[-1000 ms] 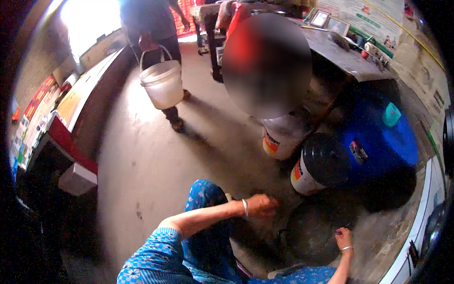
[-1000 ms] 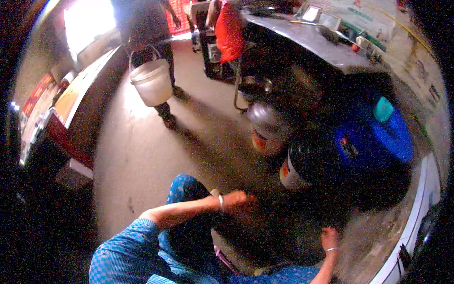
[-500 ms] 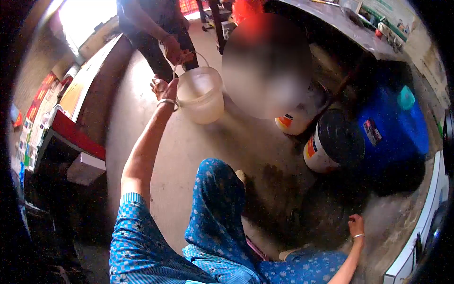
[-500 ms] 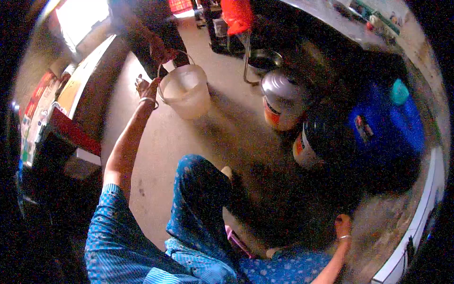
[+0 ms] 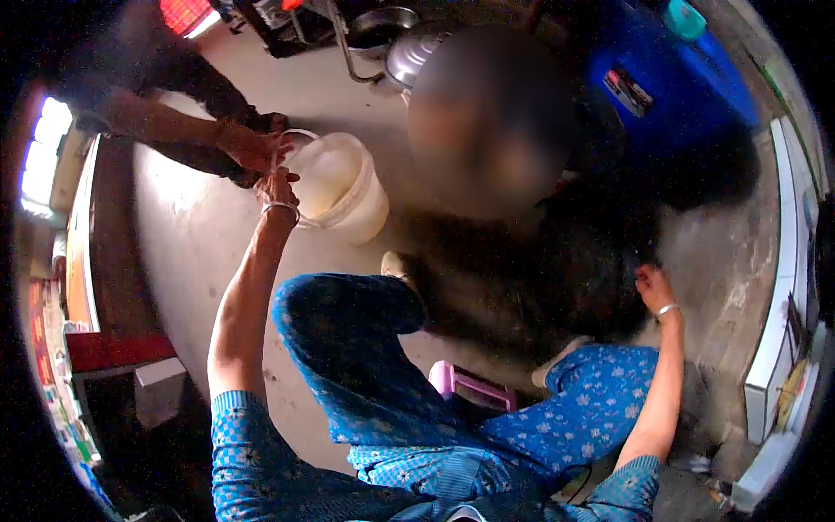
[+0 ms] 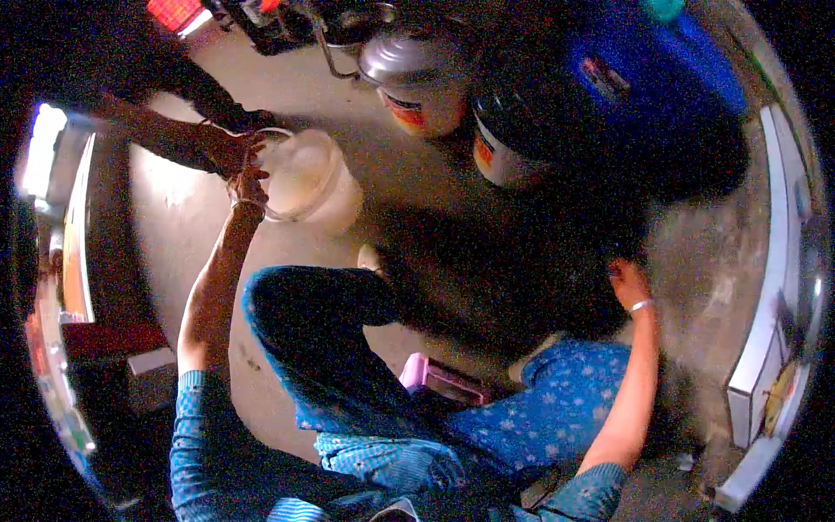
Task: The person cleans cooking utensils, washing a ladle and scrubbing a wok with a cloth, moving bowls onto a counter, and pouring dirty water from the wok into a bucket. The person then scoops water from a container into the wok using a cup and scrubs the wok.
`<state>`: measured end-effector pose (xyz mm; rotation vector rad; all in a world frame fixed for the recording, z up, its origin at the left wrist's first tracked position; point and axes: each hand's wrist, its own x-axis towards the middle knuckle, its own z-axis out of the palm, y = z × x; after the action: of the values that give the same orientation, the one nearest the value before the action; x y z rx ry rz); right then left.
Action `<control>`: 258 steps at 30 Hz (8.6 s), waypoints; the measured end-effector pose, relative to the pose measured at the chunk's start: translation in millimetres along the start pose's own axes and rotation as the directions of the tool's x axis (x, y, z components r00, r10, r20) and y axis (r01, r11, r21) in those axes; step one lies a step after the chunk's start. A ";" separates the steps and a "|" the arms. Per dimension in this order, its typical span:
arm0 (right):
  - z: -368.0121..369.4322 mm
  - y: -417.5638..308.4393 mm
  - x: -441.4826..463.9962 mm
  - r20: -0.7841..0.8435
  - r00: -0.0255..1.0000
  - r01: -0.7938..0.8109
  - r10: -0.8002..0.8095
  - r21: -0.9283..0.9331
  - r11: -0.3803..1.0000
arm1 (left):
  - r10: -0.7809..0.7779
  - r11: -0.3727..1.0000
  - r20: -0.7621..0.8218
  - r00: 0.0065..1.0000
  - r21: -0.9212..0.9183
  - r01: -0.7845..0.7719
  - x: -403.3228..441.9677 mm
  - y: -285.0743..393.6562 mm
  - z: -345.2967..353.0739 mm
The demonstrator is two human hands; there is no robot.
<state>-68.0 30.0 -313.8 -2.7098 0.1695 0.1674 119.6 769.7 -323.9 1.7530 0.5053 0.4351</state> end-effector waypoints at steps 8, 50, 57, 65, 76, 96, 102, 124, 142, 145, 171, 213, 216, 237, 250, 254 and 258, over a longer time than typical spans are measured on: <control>5.8 0.9 8.7 0.027 0.988 0.152 -0.150 -0.117 0.981 | -0.226 0.970 0.143 0.963 -0.053 0.236 -118.2 79.3 100.0; 47.2 143.4 51.3 -0.176 0.931 -0.229 0.321 0.403 0.886 | -0.731 0.473 0.562 0.387 0.008 0.881 -396.9 -47.7 233.8; 84.6 167.0 121.2 -0.091 0.724 -0.423 0.684 0.725 0.544 | -0.771 0.466 0.555 0.312 0.158 0.870 -404.7 -79.2 278.0; 98.7 187.1 155.9 0.146 0.793 -0.264 0.591 0.957 0.118 | -0.689 0.214 0.690 0.222 -0.099 0.972 -411.8 -86.6 292.2; 102.5 151.6 115.1 0.032 0.720 -0.146 0.693 0.983 0.107 | -0.745 0.249 0.605 0.282 -0.140 0.958 -385.9 -106.3 274.9; 14.8 25.8 65.1 -0.089 0.817 -0.063 0.569 0.968 0.243 | -0.660 0.618 0.448 0.603 -0.132 0.775 -358.3 -24.6 183.1; -10.9 -4.6 63.0 -0.092 0.836 -0.074 0.541 0.958 0.278 | -0.709 0.436 0.487 0.510 -0.266 0.860 -345.3 12.8 158.1; -45.4 -129.8 107.5 -0.102 0.837 -0.125 0.537 0.921 0.370 | -0.733 0.259 0.485 0.478 -0.450 0.855 -278.0 30.6 114.9; -44.3 -155.6 129.8 -0.076 0.847 -0.176 0.526 0.894 0.412 | -0.783 0.264 0.419 0.460 -0.446 0.855 -253.8 19.3 104.1; -49.5 -161.5 126.7 -0.050 0.870 -0.198 0.491 0.875 0.441 | -0.819 0.227 0.398 0.414 -0.437 0.870 -250.1 21.7 104.3; -93.2 -297.3 170.7 -0.194 0.948 -0.114 0.252 0.532 0.839 | -0.786 -0.063 0.559 0.263 -0.496 0.866 -259.1 -22.7 123.9; -59.3 -576.6 201.7 0.093 0.902 0.412 -0.421 0.100 0.906 | -0.273 -0.780 0.933 0.237 -0.358 0.513 -328.8 -79.8 181.5; -60.7 -572.0 204.3 0.088 0.906 0.405 -0.414 0.099 0.909 | 0.053 -0.726 0.881 0.470 -0.290 0.624 -325.9 -83.2 172.6; -127.6 -462.3 143.9 -0.259 0.947 0.226 -0.190 0.118 0.967 | -0.402 -0.451 0.894 0.198 -0.381 0.807 -293.5 -51.9 146.2; -142.7 -205.7 -10.5 -0.344 0.838 -0.052 0.422 0.721 0.691 | -0.685 0.338 0.615 0.390 -0.205 0.918 -299.8 -7.9 120.4; -102.3 -137.2 -32.0 -0.215 0.773 -0.232 0.597 0.781 0.580 | -0.718 0.424 0.544 0.435 -0.154 0.892 -309.0 -15.0 125.1; -56.5 -69.6 -36.8 -0.071 0.696 -0.339 0.715 0.845 0.414 | -0.771 0.515 0.415 0.483 -0.039 0.856 -318.5 -8.7 132.3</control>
<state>-89.1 73.0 -229.6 -1.6366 1.0296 -0.2842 -76.1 489.5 -370.7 1.1038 0.9231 -0.5051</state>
